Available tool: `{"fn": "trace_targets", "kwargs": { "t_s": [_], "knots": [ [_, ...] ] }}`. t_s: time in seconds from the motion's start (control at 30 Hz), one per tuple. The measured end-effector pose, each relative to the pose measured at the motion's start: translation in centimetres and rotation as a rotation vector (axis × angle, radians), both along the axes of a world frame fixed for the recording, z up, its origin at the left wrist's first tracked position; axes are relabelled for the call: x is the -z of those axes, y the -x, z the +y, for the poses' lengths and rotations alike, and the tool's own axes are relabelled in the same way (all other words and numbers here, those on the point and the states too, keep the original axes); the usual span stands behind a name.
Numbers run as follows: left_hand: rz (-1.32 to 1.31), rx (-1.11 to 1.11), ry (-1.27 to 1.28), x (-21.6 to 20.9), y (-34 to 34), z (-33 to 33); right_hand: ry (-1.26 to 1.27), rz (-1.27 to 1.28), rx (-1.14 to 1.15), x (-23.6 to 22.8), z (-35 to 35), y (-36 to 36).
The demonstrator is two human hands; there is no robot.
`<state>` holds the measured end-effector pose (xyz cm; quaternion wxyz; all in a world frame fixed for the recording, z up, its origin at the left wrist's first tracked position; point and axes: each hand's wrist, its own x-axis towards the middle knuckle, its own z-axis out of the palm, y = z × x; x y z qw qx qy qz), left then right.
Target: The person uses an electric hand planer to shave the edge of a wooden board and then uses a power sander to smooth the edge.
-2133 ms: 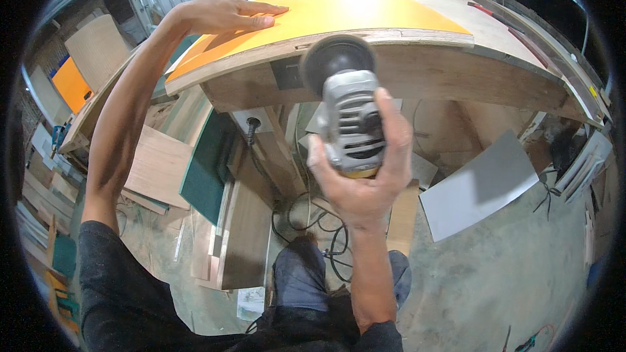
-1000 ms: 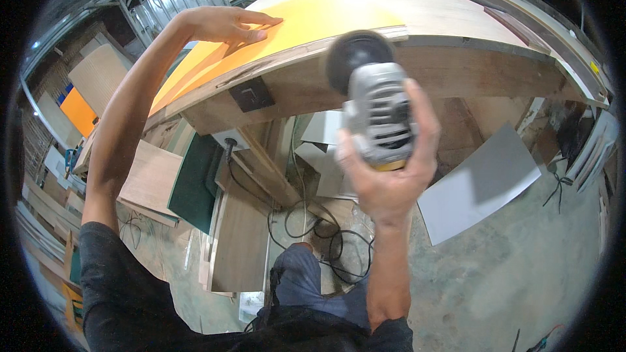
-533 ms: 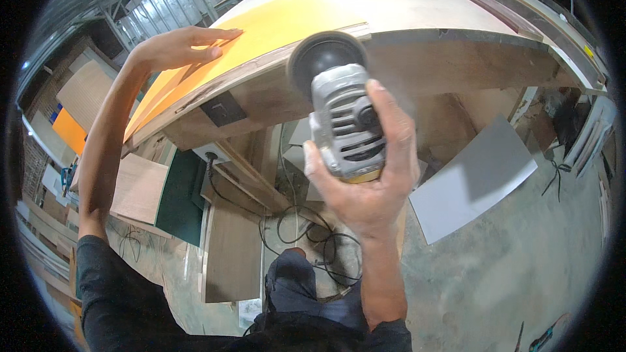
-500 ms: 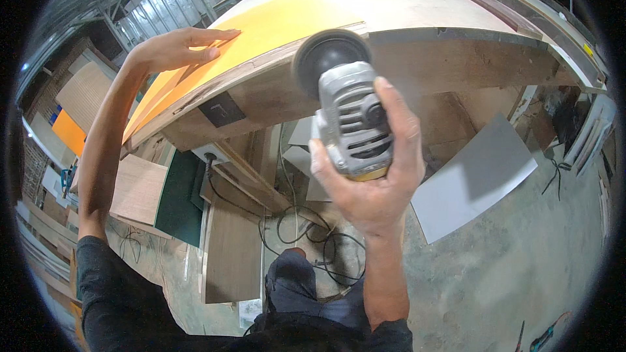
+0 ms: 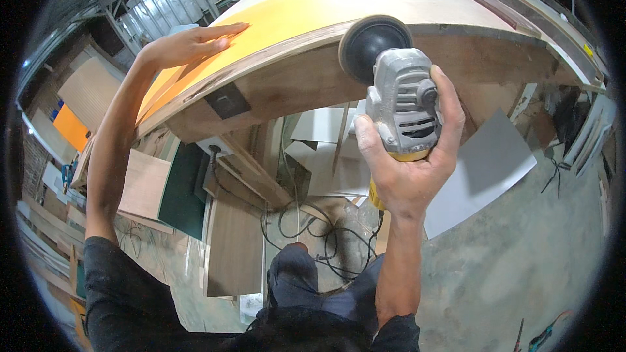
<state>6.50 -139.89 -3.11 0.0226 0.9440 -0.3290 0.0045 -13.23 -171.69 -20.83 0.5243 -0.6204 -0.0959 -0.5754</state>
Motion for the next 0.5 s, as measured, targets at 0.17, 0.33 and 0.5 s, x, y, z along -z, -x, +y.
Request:
{"fn": "trace_targets", "kwargs": {
  "t_s": [0.17, 0.33, 0.5],
  "knots": [
    [-0.033, 0.020, 0.013, 0.6, 0.0, 1.2, 0.003, 0.094, -0.078, -1.4, 4.1, 2.7],
    [0.024, -0.071, 0.037, 0.5, 1.4, 8.6, 0.157, 0.115, -0.065, -1.8, 9.3, 5.3],
    [-0.063, -0.133, 0.432, 6.2, 0.1, 17.9, 0.126, 0.218, -0.317, -2.7, 18.1, 7.4]
  ]
}}
